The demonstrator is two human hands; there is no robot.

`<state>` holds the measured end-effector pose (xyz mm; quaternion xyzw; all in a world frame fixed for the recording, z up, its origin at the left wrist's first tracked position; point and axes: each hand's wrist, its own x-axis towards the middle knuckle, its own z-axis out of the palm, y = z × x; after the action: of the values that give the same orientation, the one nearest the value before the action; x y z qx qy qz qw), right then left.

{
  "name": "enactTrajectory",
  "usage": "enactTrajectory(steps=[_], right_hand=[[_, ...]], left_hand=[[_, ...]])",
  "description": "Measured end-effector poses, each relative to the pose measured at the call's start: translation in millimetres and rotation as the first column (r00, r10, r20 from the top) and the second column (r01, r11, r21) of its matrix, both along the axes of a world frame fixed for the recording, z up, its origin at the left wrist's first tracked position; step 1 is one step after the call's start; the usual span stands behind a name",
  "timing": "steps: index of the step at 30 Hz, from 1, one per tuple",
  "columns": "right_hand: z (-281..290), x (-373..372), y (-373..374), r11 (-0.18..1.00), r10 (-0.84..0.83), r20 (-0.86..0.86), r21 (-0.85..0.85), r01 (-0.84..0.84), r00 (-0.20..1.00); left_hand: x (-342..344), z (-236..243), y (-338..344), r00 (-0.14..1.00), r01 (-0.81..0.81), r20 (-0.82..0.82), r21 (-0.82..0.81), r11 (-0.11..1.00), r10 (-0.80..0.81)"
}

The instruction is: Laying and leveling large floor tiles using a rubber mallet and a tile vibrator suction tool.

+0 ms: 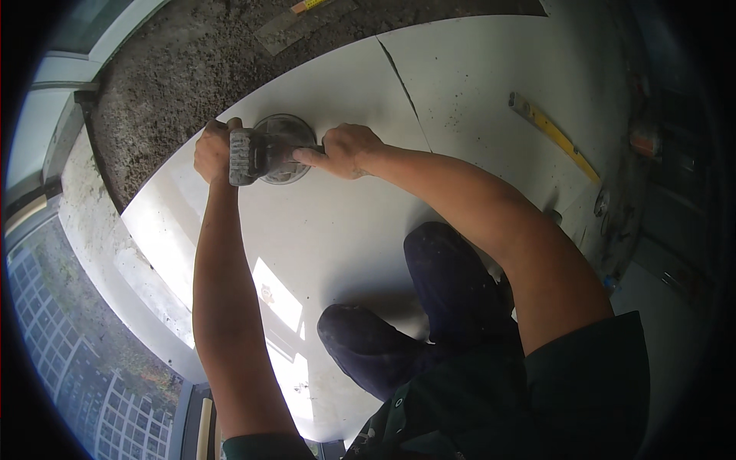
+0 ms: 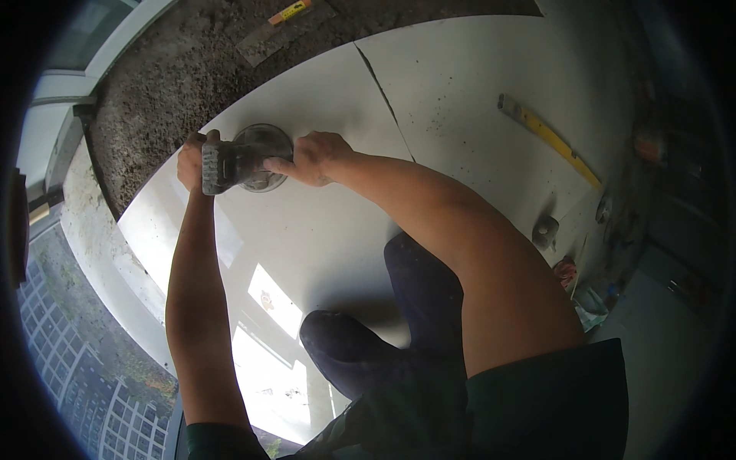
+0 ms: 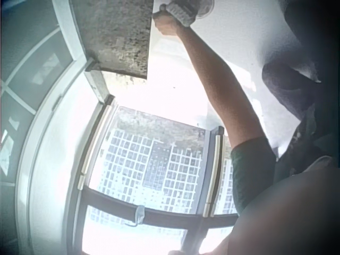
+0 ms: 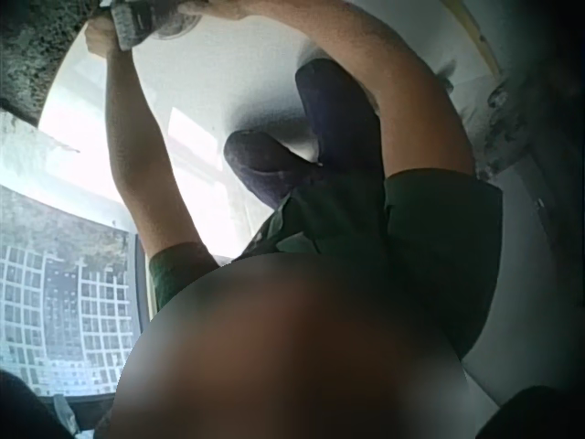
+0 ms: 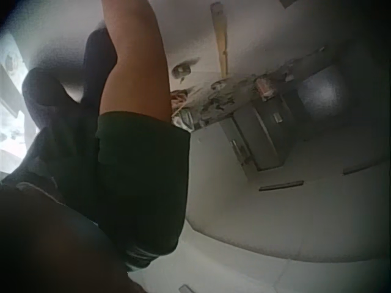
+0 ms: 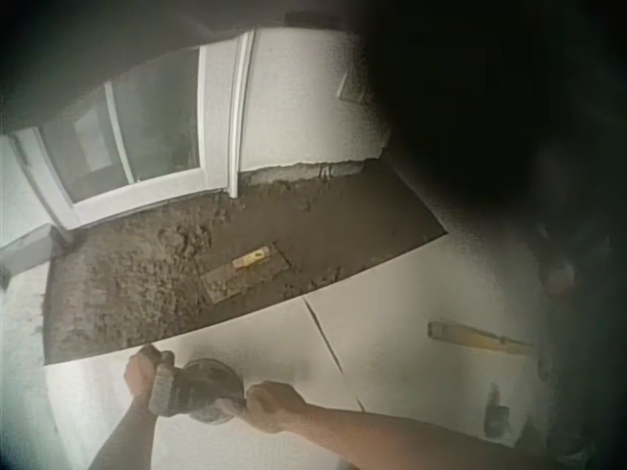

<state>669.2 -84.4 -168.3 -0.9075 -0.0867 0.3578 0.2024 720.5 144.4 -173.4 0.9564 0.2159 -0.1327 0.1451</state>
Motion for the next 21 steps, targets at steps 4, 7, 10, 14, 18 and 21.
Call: enactTrajectory(steps=[4, 7, 10, 14, 18, 21], right_hand=[[11.1, 4.2, 4.6, 1.0, 0.026, -0.025, -0.006, -0.026, 0.999], [25.4, 9.6, 5.3, 0.999, 0.03, -0.084, -0.039, -0.034, 0.996], [22.1, 8.1, 4.1, 0.998, 0.031, -0.09, -0.044, -0.035, 0.995], [25.5, 9.7, 5.2, 0.997, 0.046, -0.122, -0.053, -0.052, 0.991], [15.8, 8.4, 5.5, 0.999, 0.039, -0.099, -0.034, -0.042, 0.994], [18.9, 2.9, 8.1, 0.998, 0.031, -0.102, -0.046, -0.035, 0.994]], left_hand=[[-2.6, -1.9, 7.1, 1.0, -0.004, 0.014, -0.003, 1.0, 0.004], [-1.7, -3.6, 5.9, 1.0, 0.006, 0.017, 0.001, 1.0, -0.006], [-2.6, -5.0, 5.9, 0.999, 0.009, 0.032, -0.014, 1.0, -0.009], [-2.7, -5.8, 7.1, 0.999, -0.002, 0.033, -0.017, 1.0, 0.002], [-1.2, -1.3, 7.2, 1.0, -0.007, 0.011, -0.014, 1.0, 0.007], [-4.6, -2.0, 9.4, 1.0, 0.011, -0.013, 0.001, 1.0, -0.011]])
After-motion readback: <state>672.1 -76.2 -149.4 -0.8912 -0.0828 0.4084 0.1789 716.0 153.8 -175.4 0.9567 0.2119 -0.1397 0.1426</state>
